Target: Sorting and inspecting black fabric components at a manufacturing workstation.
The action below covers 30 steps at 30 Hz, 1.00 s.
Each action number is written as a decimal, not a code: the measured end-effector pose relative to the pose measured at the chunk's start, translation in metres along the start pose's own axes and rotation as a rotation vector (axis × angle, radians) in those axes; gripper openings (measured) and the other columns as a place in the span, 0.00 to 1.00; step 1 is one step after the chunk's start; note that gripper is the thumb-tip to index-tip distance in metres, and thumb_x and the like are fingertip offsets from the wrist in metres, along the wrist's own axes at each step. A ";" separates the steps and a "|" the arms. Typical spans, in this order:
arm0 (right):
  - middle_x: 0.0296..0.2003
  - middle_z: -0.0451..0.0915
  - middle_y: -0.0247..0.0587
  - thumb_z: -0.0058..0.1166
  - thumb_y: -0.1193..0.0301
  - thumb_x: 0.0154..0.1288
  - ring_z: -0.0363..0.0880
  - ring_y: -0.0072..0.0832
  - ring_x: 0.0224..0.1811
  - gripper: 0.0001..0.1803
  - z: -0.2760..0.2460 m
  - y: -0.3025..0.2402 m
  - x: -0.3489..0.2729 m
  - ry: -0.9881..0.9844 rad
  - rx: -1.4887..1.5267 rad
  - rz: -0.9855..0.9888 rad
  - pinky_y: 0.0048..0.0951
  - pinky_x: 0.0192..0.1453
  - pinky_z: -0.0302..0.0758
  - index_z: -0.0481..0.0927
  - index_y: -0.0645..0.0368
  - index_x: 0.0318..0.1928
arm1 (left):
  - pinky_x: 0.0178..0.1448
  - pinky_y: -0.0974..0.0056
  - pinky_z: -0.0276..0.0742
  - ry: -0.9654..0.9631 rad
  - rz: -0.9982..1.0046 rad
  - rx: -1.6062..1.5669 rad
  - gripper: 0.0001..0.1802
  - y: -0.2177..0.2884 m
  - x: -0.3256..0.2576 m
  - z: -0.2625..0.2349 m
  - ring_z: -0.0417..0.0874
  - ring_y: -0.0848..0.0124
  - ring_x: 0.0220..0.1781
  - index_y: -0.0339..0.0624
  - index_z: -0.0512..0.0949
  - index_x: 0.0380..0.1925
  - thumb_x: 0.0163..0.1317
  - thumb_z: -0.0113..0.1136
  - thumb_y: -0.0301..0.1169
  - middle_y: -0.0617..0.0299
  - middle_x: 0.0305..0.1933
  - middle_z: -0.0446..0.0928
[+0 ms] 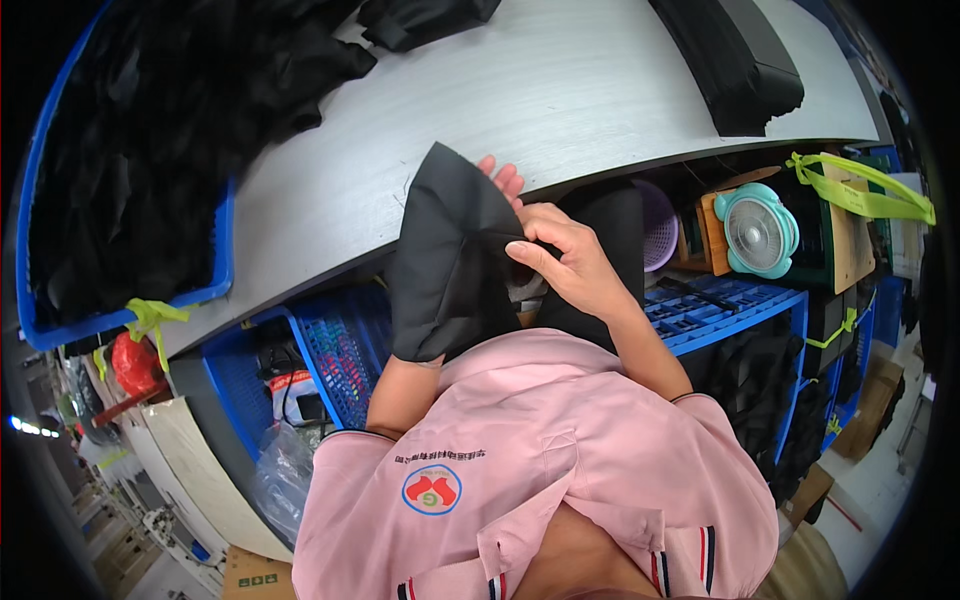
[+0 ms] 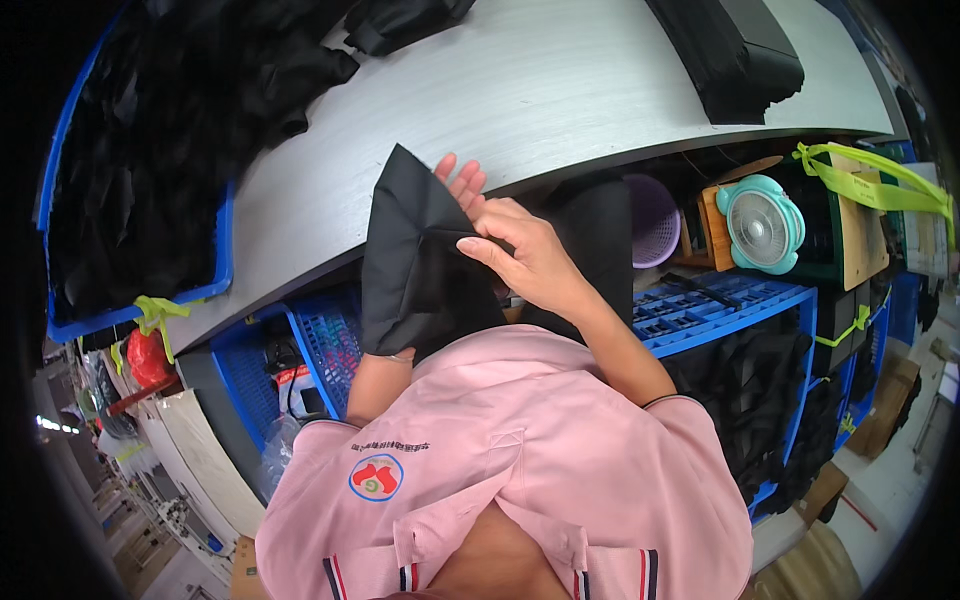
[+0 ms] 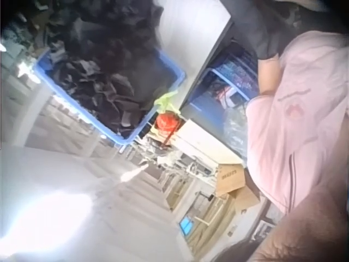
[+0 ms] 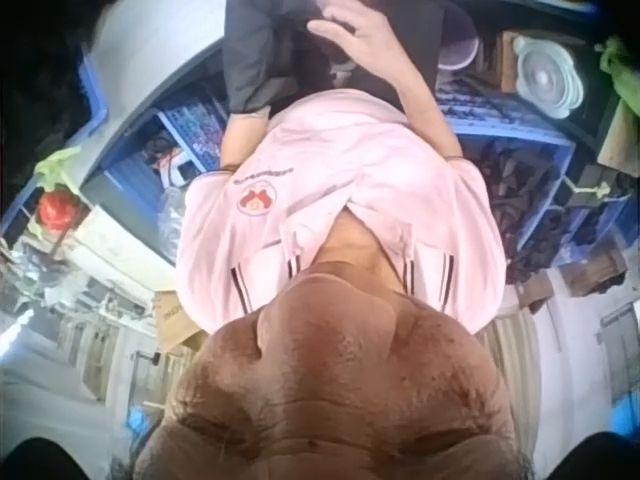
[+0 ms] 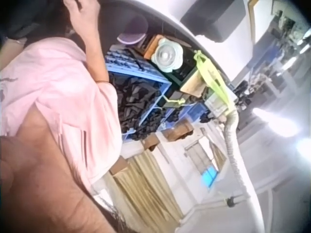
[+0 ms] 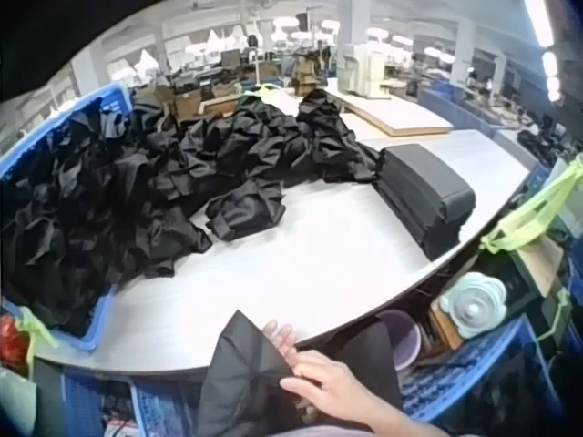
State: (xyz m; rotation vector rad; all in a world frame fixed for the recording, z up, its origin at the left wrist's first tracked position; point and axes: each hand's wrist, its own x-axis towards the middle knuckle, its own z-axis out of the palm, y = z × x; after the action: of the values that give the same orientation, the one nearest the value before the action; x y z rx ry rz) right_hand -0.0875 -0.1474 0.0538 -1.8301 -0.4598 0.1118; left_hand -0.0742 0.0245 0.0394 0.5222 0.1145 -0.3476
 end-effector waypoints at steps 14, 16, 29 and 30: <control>0.43 0.84 0.38 0.51 0.69 0.75 0.84 0.21 0.45 0.13 -0.042 -0.020 0.036 0.434 0.309 0.189 0.23 0.51 0.76 0.80 0.66 0.50 | 0.79 0.62 0.56 -0.231 0.111 0.650 0.31 -0.003 -0.009 -0.002 0.61 0.62 0.77 0.41 0.53 0.75 0.76 0.46 0.38 0.54 0.76 0.59; 0.42 0.83 0.44 0.62 0.73 0.65 0.82 0.25 0.43 0.15 -0.034 -0.017 0.022 0.559 0.052 0.055 0.28 0.48 0.78 0.79 0.63 0.51 | 0.80 0.62 0.54 -0.254 0.107 0.577 0.32 -0.010 -0.008 -0.002 0.59 0.61 0.78 0.42 0.52 0.76 0.76 0.45 0.38 0.55 0.77 0.58; 0.26 0.73 0.21 0.59 0.72 0.69 0.66 0.08 0.29 0.08 -0.015 -0.001 0.019 0.353 0.580 0.306 0.18 0.34 0.65 0.81 0.63 0.33 | 0.79 0.59 0.57 -0.139 0.082 0.207 0.32 -0.003 -0.007 -0.087 0.60 0.60 0.77 0.42 0.52 0.76 0.77 0.45 0.40 0.55 0.78 0.56; 0.26 0.75 0.24 0.58 0.74 0.69 0.67 0.09 0.28 0.06 -0.014 0.003 0.018 0.400 0.332 0.254 0.18 0.32 0.65 0.82 0.63 0.34 | 0.79 0.59 0.57 -0.129 0.080 0.174 0.32 -0.001 -0.008 -0.094 0.60 0.60 0.77 0.42 0.52 0.76 0.77 0.45 0.40 0.55 0.78 0.56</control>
State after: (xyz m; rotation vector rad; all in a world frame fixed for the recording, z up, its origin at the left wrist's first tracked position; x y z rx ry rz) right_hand -0.0664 -0.1540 0.0575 -1.5249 0.0724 -0.0067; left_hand -0.0834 0.0739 -0.0409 0.6732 -0.0616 -0.3134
